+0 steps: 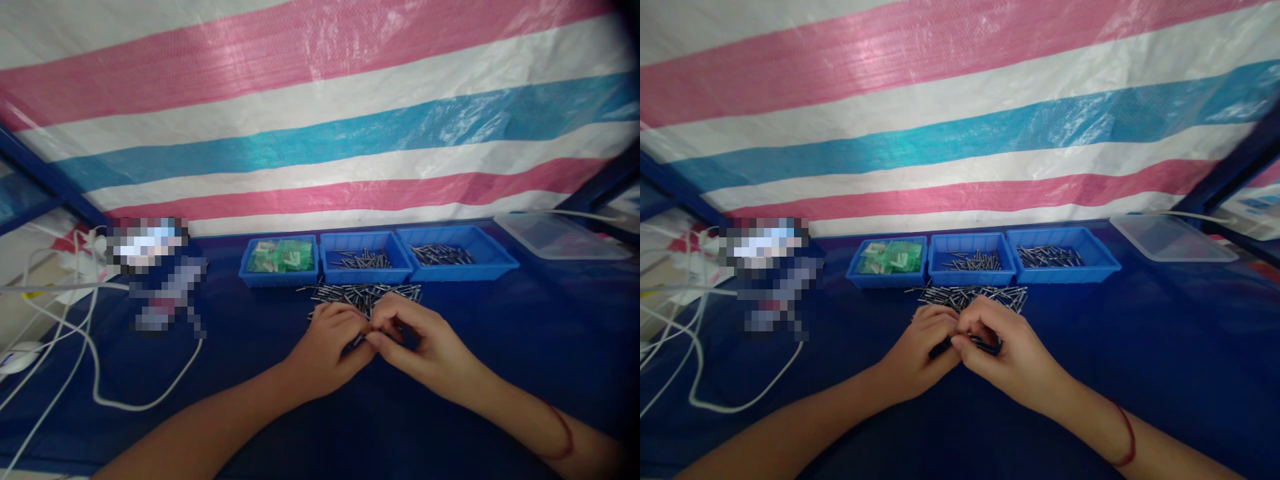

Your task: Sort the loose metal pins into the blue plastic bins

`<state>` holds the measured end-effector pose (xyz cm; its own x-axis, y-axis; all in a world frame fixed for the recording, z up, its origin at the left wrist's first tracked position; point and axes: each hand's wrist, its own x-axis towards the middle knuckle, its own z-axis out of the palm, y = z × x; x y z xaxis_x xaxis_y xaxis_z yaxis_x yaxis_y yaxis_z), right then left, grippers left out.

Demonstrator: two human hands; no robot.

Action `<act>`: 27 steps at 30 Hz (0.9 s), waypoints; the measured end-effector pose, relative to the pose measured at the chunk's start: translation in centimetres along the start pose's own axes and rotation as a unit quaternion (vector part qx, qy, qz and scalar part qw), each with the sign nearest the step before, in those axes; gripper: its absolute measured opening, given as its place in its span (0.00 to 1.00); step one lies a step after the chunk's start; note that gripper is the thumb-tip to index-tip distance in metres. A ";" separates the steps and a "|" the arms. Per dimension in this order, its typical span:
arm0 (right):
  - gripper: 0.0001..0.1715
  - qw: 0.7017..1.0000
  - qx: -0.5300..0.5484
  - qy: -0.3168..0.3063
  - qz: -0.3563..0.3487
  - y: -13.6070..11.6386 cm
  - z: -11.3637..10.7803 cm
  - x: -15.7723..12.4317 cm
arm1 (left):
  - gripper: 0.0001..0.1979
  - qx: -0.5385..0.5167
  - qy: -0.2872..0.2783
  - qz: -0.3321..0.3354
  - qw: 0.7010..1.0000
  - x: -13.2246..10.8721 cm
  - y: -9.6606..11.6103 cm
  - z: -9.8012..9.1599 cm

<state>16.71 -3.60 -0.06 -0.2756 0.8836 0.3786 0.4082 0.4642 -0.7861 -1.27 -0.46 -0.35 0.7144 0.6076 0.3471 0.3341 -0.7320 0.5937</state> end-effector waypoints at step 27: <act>0.05 0.979 -0.179 0.076 -0.060 1.7 -4.3 2.0 | 0.08 -0.018 0.126 -0.090 0.988 -0.2 -1.0 -0.2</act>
<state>20.58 -0.82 1.45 -0.2183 0.8071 0.5486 0.6669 0.5338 -0.5199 -1.88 0.18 -0.85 0.4689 0.7873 0.4004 0.4166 -0.5968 0.6858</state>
